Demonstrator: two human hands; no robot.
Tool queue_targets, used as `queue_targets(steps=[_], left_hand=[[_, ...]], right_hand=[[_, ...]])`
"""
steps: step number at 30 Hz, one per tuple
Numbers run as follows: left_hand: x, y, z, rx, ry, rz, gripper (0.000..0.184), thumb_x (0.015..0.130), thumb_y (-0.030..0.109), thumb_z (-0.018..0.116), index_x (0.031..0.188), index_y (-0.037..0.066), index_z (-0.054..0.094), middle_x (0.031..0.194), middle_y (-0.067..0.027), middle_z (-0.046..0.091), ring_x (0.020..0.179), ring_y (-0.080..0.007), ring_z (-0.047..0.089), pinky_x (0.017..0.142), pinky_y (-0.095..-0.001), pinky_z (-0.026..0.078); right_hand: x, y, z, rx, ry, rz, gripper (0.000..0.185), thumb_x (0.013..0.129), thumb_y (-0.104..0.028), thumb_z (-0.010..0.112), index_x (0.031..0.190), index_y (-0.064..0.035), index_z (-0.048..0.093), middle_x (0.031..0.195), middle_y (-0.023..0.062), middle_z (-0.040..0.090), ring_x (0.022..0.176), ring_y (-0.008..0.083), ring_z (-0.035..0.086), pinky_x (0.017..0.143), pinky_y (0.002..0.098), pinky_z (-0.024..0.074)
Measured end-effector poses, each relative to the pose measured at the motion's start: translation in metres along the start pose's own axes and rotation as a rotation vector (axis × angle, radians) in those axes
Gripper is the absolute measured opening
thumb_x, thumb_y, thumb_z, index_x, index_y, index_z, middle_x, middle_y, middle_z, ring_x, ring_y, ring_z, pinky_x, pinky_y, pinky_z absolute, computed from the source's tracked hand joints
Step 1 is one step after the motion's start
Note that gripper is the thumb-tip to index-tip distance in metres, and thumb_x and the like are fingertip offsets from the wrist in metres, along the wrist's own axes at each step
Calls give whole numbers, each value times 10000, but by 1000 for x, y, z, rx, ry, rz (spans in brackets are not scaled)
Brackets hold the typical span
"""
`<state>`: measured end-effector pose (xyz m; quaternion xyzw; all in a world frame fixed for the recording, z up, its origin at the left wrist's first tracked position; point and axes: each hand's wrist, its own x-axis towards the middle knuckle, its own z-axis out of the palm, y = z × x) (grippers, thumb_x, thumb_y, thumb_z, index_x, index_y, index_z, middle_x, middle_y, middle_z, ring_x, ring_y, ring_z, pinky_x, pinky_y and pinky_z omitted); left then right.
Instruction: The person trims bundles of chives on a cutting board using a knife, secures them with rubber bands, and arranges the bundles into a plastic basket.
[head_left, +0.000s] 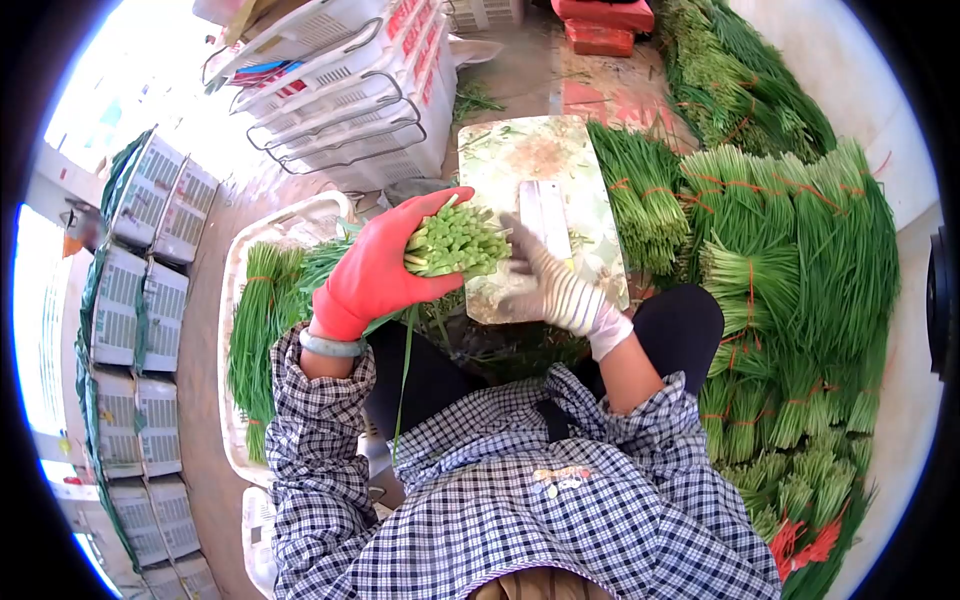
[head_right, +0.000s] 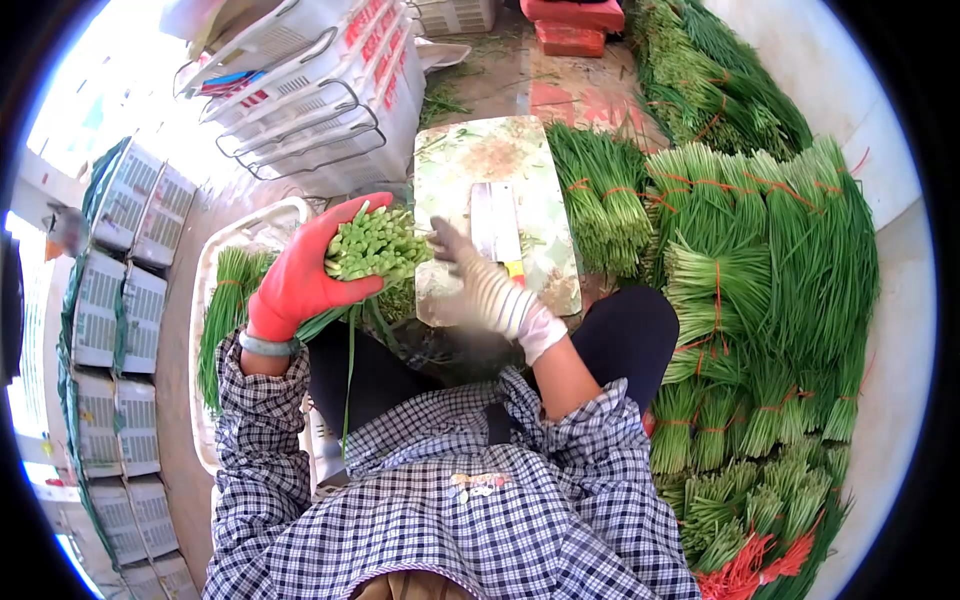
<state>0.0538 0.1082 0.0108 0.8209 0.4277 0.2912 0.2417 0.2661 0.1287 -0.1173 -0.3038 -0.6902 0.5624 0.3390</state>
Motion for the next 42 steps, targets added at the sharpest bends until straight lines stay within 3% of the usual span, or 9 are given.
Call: queue_targets(steps=[7,10,17,20,23,26,29,35,42], left_hand=[[-32,30,34,295,-72,374,552,664,102,697,1209,113,610,1022,-135,597,908,-322,578,789,-417,481],[-66,37,93,152,-234,443,626,675,83,696,1278,52,533,1176,-160,563,1085,-344,549,932,-427,449],[-134,17,78,-1122,-231,-49,417,854,142,690,1213,-48,597,1254,-171,592,1155,-265,569,990,-382,430],[-170,-20,71,-1182,-336,-383,314,893,193,653,1095,-46,670,1211,-160,626,1142,-255,584,995,-388,436],[-168,-38,84,-349,-422,-592,399,940,245,590,1237,-21,592,1286,-141,583,1201,-246,545,1031,-386,419],[-137,-105,166,-1622,438,-318,569,939,337,581,1393,30,425,1351,-85,535,1214,-199,513,1035,-341,398],[-97,-72,156,-1276,629,-459,507,935,294,587,1348,26,467,1287,-71,567,1168,-190,532,1007,-358,415],[-72,-68,189,-824,688,-337,516,821,120,725,1280,6,516,1164,-63,623,1030,-169,588,901,-314,470],[-87,-71,181,-1257,966,-553,416,852,174,683,1226,24,580,1141,-80,650,1003,-226,628,874,-355,503]], right_hand=[[9,90,58,968,-318,61,725,833,-176,664,1460,-80,313,1399,166,438,1226,240,488,990,360,433],[-6,80,82,1008,-344,263,658,840,-136,617,1436,-59,348,1341,135,480,1174,213,508,968,343,443],[-24,53,77,897,-296,425,542,856,-57,525,1386,-16,419,1224,73,566,1071,161,548,923,308,464],[-21,37,48,660,-162,323,759,753,-194,634,1433,-13,349,1281,151,553,1120,262,583,949,364,492],[-12,30,22,487,-204,181,661,777,-146,730,1360,-25,443,1204,71,591,1073,164,574,911,310,485],[-19,27,20,499,-189,134,704,740,-102,757,1361,-27,435,1203,73,593,1083,177,568,918,318,483],[-16,8,15,32,-162,215,884,669,-50,660,1472,-27,290,1245,105,553,1047,199,578,896,302,483],[17,-30,40,35,322,167,856,748,10,630,1461,-21,158,1168,122,594,1014,184,605,864,293,508],[27,55,-4,384,419,330,538,737,-89,760,1197,48,518,1012,132,680,802,199,671,720,308,555]])
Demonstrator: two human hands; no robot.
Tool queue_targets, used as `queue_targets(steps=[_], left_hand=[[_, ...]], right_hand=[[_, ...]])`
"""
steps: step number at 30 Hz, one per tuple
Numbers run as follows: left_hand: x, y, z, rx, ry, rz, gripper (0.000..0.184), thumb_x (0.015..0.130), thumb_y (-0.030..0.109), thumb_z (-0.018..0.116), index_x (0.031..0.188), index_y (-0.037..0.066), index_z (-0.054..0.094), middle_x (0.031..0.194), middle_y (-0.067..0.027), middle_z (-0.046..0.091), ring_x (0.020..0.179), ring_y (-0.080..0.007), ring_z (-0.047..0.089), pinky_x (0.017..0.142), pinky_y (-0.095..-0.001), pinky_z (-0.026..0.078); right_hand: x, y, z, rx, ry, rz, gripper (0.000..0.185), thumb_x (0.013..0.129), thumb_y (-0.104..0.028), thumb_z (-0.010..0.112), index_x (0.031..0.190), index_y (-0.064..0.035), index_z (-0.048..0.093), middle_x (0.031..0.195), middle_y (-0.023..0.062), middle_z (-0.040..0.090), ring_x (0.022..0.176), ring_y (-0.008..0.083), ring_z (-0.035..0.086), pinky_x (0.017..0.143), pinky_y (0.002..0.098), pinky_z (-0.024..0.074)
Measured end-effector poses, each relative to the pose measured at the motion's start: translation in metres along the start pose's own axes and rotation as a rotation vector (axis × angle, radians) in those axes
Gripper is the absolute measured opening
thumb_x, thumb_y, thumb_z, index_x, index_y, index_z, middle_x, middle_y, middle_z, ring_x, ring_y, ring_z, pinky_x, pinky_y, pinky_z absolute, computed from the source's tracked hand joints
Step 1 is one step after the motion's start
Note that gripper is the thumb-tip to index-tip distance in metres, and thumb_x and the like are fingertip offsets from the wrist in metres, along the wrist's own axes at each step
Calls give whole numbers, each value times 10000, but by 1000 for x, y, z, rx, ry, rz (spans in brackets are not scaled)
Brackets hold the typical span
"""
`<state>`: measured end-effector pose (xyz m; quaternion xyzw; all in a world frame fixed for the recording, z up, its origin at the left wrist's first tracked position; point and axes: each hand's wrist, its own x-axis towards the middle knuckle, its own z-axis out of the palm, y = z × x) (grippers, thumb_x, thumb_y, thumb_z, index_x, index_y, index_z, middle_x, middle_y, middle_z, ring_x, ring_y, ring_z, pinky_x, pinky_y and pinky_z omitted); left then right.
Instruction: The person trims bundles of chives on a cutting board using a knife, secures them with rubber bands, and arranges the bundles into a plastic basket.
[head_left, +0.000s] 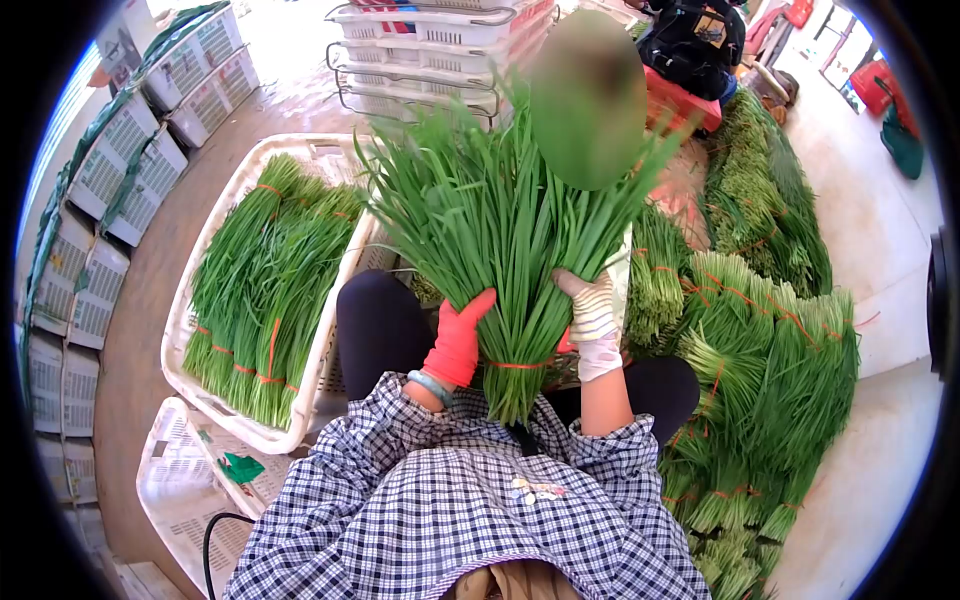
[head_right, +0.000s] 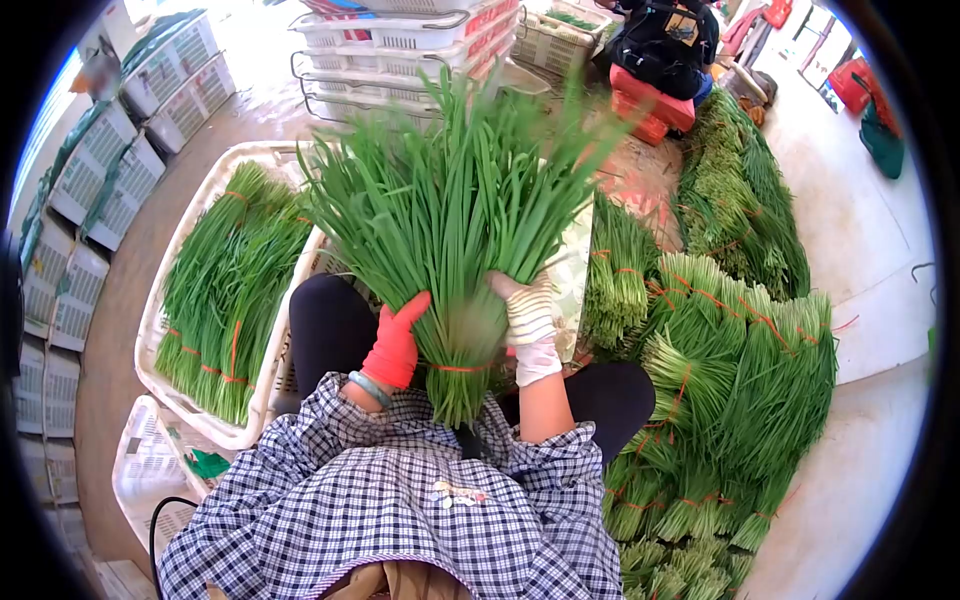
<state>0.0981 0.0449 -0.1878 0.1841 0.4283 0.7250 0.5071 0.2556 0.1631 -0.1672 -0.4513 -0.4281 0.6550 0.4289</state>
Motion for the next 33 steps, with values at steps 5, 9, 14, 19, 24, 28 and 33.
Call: queue_targets(steps=[5,9,14,19,24,28,33], left_hand=[[0,3,-4,-94,-68,-75,410,883,198,628,1249,22,570,1164,-89,641,1026,-229,621,900,-364,498],[10,-11,-17,-203,-140,-168,405,904,223,567,1246,7,575,1191,-108,635,1056,-244,618,941,-382,495],[13,-23,-43,-295,-206,-285,399,896,227,563,1222,-3,587,1177,-121,643,1046,-250,628,942,-382,503],[10,-25,-47,-346,-232,-352,395,896,232,572,1204,-15,594,1152,-114,653,1024,-237,637,922,-371,513],[10,-27,-50,-402,-281,-404,381,892,196,522,1195,-21,599,1181,-155,644,1063,-294,622,973,-444,490],[6,-24,-48,-407,-289,-389,408,889,222,570,1221,-14,587,1191,-131,641,1064,-277,625,961,-418,499],[5,-26,-53,-354,-260,-314,406,871,220,570,1208,-3,602,1192,-133,642,1073,-284,620,977,-424,488]], right_hand=[[-23,-13,12,-110,10,-202,609,739,-102,761,1261,45,484,1067,130,665,873,210,665,769,316,546],[-17,-10,-2,-73,-133,-245,880,723,-72,780,1451,-7,290,1270,135,544,1106,199,557,910,323,483],[0,-46,-39,-84,364,-483,896,761,21,725,1493,-19,209,1407,187,411,1280,290,423,1060,397,375],[-36,-127,-15,-323,351,-1010,447,797,32,654,1230,-39,567,1248,151,575,1148,273,544,994,382,425],[-48,-172,28,-922,-73,-1375,266,733,5,662,978,-99,679,1069,78,656,1031,309,603,908,415,477],[-31,-174,35,-1159,-163,-1502,255,716,-53,665,965,-107,680,1091,68,651,1077,308,587,924,445,477],[-33,-172,42,-1209,-119,-1478,246,722,-72,667,965,-110,684,1095,75,649,1085,289,591,925,433,479]])
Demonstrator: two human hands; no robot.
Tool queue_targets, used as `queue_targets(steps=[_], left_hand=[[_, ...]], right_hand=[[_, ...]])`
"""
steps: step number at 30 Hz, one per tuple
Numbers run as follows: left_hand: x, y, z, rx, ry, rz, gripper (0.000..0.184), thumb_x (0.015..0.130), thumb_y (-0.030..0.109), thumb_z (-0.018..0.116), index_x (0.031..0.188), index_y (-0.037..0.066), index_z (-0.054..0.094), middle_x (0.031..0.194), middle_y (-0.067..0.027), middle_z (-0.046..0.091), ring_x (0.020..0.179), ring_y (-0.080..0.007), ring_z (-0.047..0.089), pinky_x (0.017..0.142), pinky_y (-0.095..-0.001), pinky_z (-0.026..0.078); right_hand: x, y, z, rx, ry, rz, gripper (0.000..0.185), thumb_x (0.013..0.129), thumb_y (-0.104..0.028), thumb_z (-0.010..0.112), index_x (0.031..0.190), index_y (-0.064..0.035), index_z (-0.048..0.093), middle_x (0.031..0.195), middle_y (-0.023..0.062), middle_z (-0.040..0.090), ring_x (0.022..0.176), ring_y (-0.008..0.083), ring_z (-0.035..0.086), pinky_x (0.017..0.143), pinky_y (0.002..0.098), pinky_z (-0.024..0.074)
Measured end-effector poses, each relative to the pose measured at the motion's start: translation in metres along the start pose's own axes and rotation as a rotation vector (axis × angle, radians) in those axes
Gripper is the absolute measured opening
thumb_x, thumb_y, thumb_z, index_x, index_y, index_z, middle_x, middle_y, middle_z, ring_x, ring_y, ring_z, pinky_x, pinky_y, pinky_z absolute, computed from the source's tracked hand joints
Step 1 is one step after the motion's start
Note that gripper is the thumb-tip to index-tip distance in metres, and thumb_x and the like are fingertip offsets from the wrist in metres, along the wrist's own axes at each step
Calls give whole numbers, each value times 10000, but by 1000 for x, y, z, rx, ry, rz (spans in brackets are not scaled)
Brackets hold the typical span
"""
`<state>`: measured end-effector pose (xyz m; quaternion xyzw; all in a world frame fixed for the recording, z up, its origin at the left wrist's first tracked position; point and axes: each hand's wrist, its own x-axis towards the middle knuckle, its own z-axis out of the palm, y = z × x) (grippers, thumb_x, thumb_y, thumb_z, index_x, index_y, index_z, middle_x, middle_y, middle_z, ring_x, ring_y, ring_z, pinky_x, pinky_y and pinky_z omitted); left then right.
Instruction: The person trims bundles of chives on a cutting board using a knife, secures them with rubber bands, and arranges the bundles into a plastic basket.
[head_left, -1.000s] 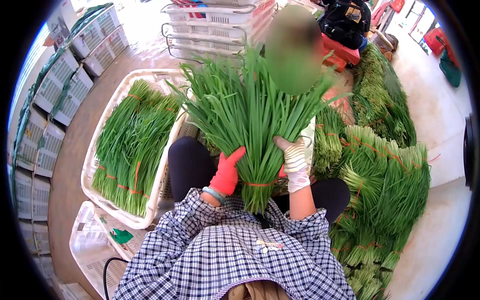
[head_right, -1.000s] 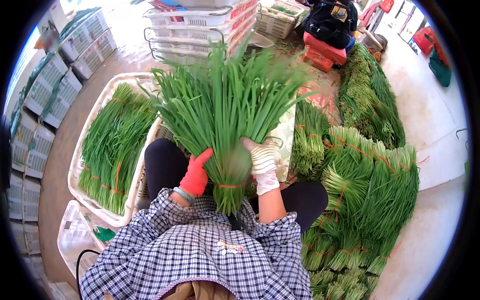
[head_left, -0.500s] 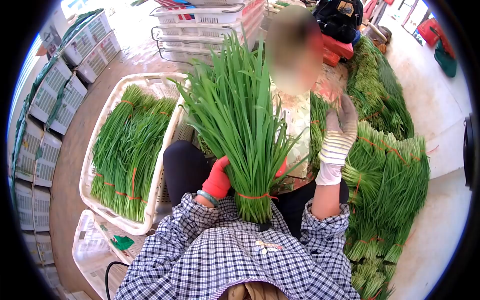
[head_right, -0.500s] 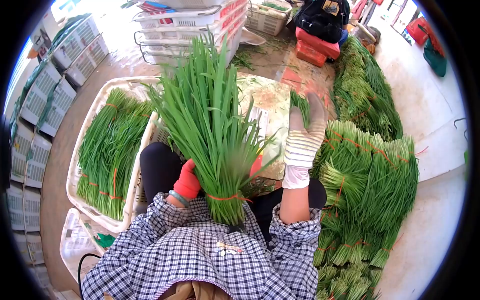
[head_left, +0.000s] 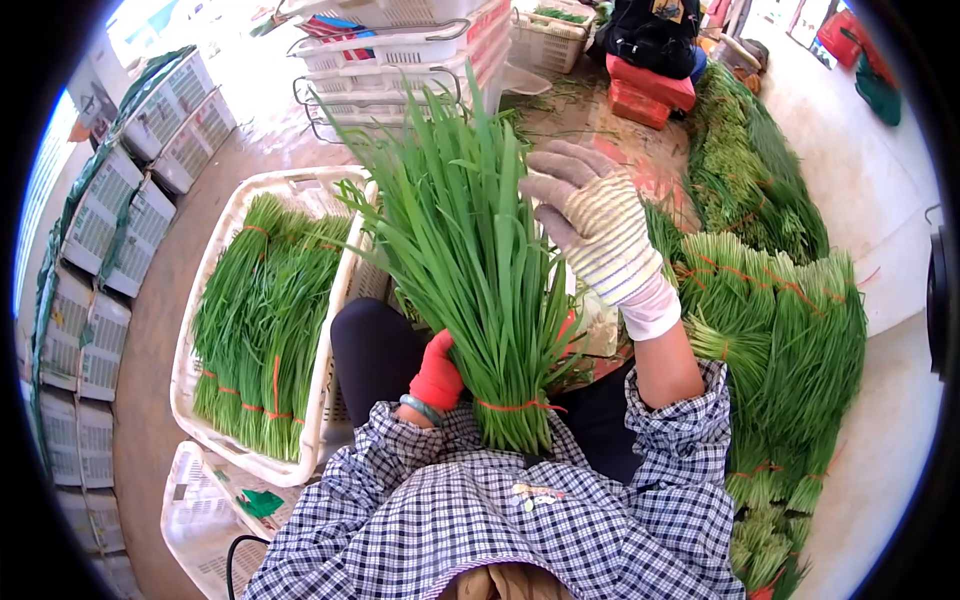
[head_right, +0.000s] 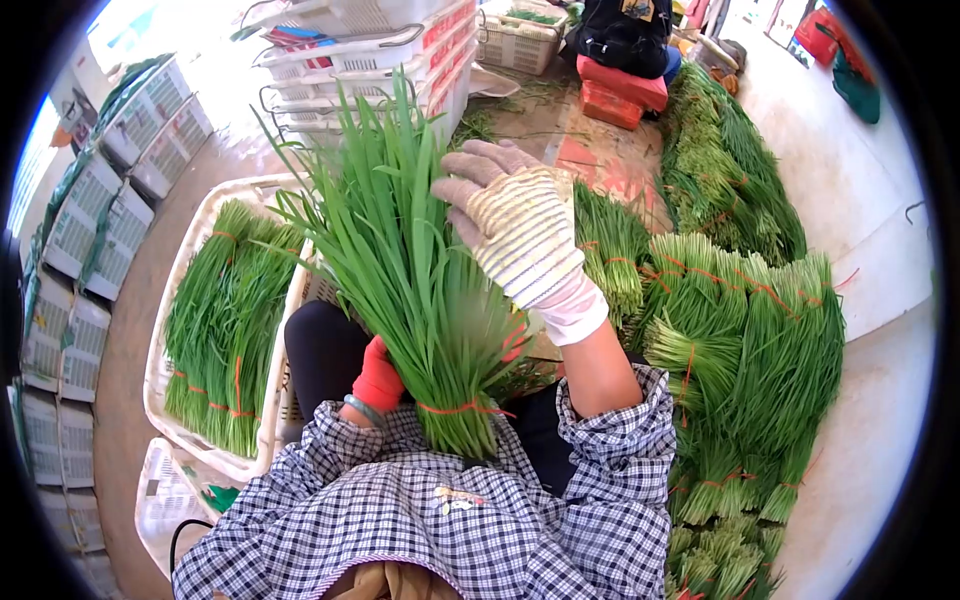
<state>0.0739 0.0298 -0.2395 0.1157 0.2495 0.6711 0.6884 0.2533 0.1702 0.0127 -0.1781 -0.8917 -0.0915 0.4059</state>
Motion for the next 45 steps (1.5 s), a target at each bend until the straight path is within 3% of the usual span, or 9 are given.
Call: queue_targets(steps=[5,8,10,11,14,17,34,40,45], left_hand=[[2,-1,-5,-95,-70,-13,375,871,203,564,1182,1,616,1176,-133,649,1076,-282,617,980,-420,486],[1,-2,-1,-37,-57,7,364,889,197,555,1190,3,614,1177,-129,648,1073,-275,617,980,-417,483],[6,-8,-11,-145,-24,-150,392,899,205,558,1236,7,588,1199,-122,639,1085,-263,613,994,-413,473],[17,-14,-26,67,-109,-78,419,907,210,561,1277,13,559,1222,-109,628,1099,-254,610,1004,-402,465],[-17,11,29,80,3,-37,416,906,225,562,1255,0,565,1189,-126,636,1082,-269,612,991,-419,474],[-17,9,23,27,-3,-43,463,874,263,582,1247,-10,567,1195,-132,636,1075,-279,614,979,-428,479],[-19,6,10,-11,-126,-53,414,863,235,609,1201,-4,592,1149,-121,655,1021,-250,635,927,-387,513],[-19,6,8,-20,-145,-81,373,848,203,612,1156,-7,620,1099,-115,675,978,-240,650,879,-370,532],[-18,4,9,7,-158,-55,364,844,190,608,1148,-10,623,1074,-111,682,956,-236,658,847,-366,545]], right_hand=[[-15,-2,-3,359,168,498,248,779,-82,647,1026,-93,663,1099,97,646,988,306,616,868,433,486],[3,-61,-19,23,65,246,254,804,-177,648,1047,-102,658,1166,97,621,1061,309,586,956,468,442],[-10,-80,7,35,-171,-177,353,771,-298,665,1065,-103,647,1219,101,596,1171,314,526,1085,515,322],[-19,-83,21,38,-294,-191,378,726,-375,680,973,-90,674,1217,113,600,1255,316,464,1151,565,180],[-40,-46,17,-127,-455,82,301,736,-396,687,799,-102,685,1162,77,625,1225,297,487,1132,614,155],[-76,-23,23,-186,-361,67,277,730,-376,690,691,-102,681,1022,77,668,1158,293,539,1127,628,151],[-55,-38,12,-125,-37,89,190,661,-233,733,788,-134,633,1003,25,631,1102,242,568,1084,622,257],[-42,-31,2,-160,-27,78,225,657,-199,755,848,-148,647,975,12,644,1075,217,587,1088,627,260],[-35,-19,-14,-120,11,202,645,664,-226,770,1267,-148,553,1178,67,605,1165,274,529,1133,550,190]])
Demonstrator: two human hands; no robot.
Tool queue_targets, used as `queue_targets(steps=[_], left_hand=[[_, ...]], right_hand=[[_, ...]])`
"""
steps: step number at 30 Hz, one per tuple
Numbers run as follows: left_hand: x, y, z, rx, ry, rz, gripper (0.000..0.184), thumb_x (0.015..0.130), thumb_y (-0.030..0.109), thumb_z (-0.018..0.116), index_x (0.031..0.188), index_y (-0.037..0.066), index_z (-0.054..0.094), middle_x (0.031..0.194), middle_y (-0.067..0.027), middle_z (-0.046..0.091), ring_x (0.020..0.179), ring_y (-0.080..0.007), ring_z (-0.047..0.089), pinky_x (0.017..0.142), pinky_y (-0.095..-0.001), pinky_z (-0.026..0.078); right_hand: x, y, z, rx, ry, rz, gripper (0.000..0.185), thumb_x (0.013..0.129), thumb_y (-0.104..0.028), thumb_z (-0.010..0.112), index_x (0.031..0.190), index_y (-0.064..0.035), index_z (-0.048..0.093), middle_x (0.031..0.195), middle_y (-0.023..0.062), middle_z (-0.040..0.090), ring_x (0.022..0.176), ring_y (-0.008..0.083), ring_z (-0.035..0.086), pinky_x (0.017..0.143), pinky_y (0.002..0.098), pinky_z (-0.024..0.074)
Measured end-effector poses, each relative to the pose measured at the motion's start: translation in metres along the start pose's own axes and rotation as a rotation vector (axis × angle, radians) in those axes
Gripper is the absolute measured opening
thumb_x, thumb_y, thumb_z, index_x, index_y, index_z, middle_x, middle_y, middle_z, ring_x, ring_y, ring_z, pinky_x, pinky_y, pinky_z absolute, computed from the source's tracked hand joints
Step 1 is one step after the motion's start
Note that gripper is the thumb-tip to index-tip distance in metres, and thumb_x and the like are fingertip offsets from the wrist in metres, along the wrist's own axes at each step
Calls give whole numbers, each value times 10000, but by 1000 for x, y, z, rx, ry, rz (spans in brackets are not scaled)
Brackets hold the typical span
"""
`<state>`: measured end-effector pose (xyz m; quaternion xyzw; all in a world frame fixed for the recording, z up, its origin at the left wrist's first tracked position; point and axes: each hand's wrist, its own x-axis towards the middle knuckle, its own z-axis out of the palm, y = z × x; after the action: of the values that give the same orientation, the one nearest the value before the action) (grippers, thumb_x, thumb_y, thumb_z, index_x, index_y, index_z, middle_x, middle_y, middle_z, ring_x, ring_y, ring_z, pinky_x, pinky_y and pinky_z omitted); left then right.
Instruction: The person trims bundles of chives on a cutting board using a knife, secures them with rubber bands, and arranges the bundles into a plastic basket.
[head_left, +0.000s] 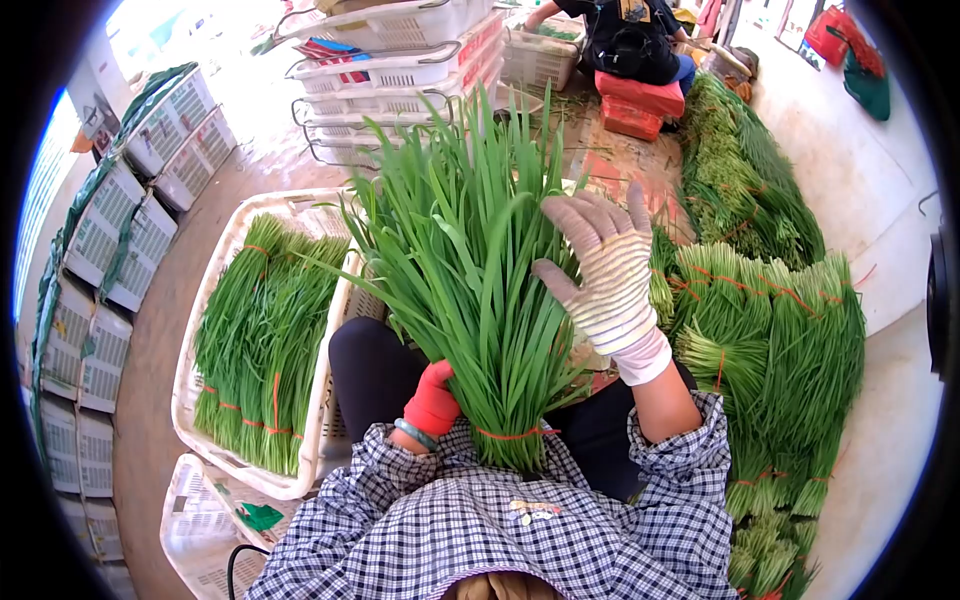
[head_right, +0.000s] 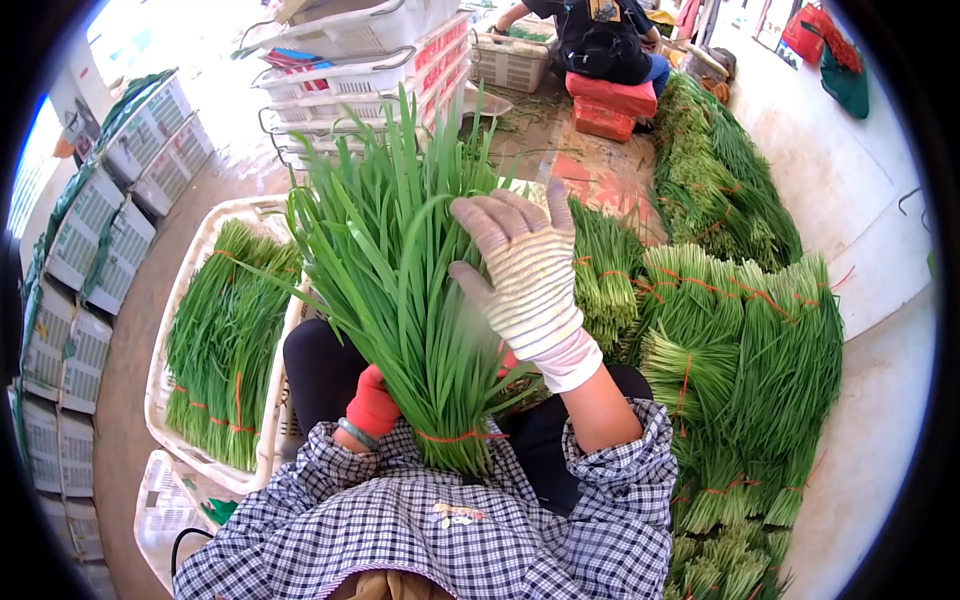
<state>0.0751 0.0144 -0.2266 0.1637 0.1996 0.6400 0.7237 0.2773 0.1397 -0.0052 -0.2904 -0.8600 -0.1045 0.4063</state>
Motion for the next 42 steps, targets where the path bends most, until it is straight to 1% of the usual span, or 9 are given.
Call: queue_targets(steps=[14,21,23,28,31,32,34,36,42], left_hand=[[1,2,12,62,38,-19,469,827,219,643,1235,-2,573,1143,-118,654,1016,-260,645,900,-394,533],[3,2,11,42,37,-30,528,820,230,660,1282,8,535,1177,-120,638,1034,-263,638,914,-399,526],[3,3,12,49,15,-15,525,824,227,656,1285,9,532,1182,-119,636,1043,-263,635,922,-400,521],[5,1,18,85,70,16,440,854,212,621,1226,-20,576,1171,-134,647,1038,-268,637,928,-409,516],[6,6,40,120,138,81,416,856,194,636,1219,-2,584,1155,-107,650,1021,-246,639,906,-383,520],[3,10,54,199,202,145,406,853,184,643,1214,5,588,1148,-100,651,1018,-240,640,902,-376,520],[6,14,66,300,277,220,365,851,136,666,1189,15,599,1125,-78,656,996,-209,639,866,-351,519],[9,15,78,386,285,251,344,849,114,682,1168,8,611,1096,-71,668,972,-185,638,860,-331,510],[0,3,78,512,357,324,307,854,114,711,1129,3,633,1049,-48,677,939,-154,633,823,-301,502]], right_hand=[[13,5,-3,220,-188,75,339,719,-279,780,1008,-121,699,1193,95,602,1202,284,504,1132,532,184],[15,-3,7,532,-211,278,153,801,-171,700,925,-86,728,855,61,690,837,227,653,782,339,488],[15,-12,2,1255,-319,918,159,863,-130,645,962,-15,692,848,58,687,785,162,648,731,278,483],[7,-12,-2,1423,-57,956,151,905,-101,576,964,14,654,537,-10,480,394,54,379,547,240,487],[-17,23,-2,558,191,498,577,784,-59,688,1311,52,480,1144,192,599,1024,236,600,971,367,460],[-30,29,5,561,178,490,577,784,-59,688,1311,52,480,1144,192,599,1024,236,600,971,367,460],[-64,35,23,645,181,695,935,716,-18,723,1486,21,194,1493,226,304,1342,305,352,1103,379,324],[-88,-1,47,980,-58,991,1012,730,47,608,1541,-109,23,1594,153,80,1379,323,314,1056,395,381],[-112,-2,117,1237,44,1336,541,838,-181,620,1299,-15,390,1153,125,597,951,206,588,774,292,534]])
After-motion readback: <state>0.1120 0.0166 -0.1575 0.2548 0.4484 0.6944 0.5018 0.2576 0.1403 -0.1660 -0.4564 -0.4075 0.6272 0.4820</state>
